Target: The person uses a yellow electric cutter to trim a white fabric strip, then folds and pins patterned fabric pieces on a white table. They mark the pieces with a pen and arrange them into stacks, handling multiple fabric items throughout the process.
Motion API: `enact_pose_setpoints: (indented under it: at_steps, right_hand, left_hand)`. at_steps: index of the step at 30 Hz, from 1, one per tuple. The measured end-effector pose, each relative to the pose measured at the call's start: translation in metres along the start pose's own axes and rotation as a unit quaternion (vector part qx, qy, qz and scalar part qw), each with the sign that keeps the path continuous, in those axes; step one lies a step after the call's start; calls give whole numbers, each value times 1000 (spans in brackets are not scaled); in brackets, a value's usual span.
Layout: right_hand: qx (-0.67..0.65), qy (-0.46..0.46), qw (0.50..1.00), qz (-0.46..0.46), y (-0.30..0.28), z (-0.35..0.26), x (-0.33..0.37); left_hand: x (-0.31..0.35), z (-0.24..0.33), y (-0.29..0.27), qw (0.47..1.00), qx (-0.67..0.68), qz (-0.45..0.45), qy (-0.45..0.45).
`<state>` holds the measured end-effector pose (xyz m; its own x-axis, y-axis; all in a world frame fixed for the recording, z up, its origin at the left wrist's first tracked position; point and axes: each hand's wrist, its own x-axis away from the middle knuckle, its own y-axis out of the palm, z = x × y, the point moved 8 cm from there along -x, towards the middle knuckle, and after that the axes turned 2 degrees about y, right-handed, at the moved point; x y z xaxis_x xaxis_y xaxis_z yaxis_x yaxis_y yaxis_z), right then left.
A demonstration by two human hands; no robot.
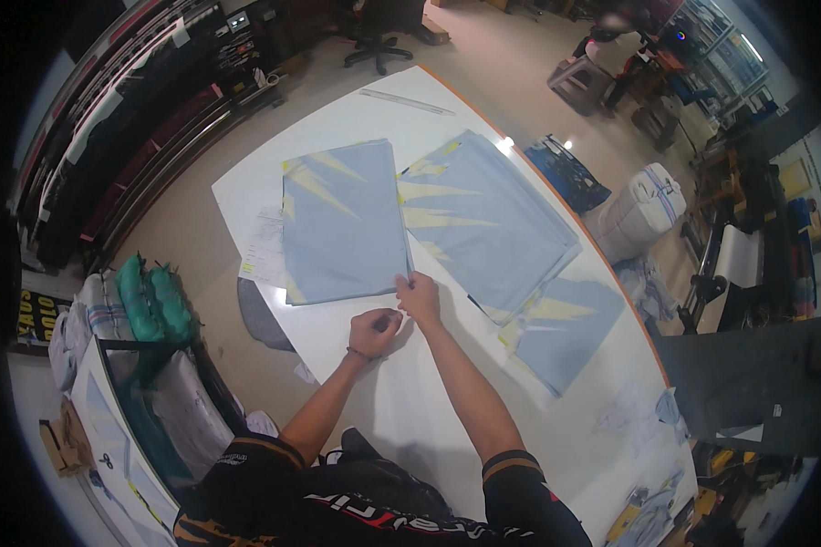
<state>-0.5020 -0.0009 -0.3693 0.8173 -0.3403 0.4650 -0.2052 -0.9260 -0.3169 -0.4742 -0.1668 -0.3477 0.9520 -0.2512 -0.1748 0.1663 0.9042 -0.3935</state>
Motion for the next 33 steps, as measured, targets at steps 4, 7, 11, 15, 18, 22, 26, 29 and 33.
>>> enact_pose_setpoints:
  at_steps: [4, 7, 11, 15, 18, 22, 26, 29, 33]
  right_hand:
    - [-104, -84, 990, -34, 10, -29, -1]
    - [-144, -135, 978, -65, 14, -71, 6]
    - [-175, -166, 968, -62, 0, -109, 16]
    - [-232, -212, 946, -80, -19, -136, 43]
    - [-268, -249, 929, -57, -58, -148, 103]
    - [-305, -290, 907, -19, -122, -143, 218]
    - [-312, -311, 896, 59, -194, -105, 311]
    - [-368, -298, 873, 113, -240, -66, 340]
    - [-367, -294, 871, 143, -281, -34, 381]
  left_hand:
    - [2, -38, 11, 965, 183, -6, -188]
    - [-15, -73, 3, 793, 512, 106, -311]
    - [-27, -77, -56, 606, 632, 332, -351]
    - [-28, -98, -103, 659, 584, 386, -275]
    - [-19, -7, -135, 712, 578, 345, -202]
    - [18, 96, -169, 793, 546, 242, -119]
    - [47, 159, -153, 857, 500, 35, -121]
    - [54, 196, -111, 874, 462, -92, -121]
    - [70, 241, -70, 884, 435, -149, -89]
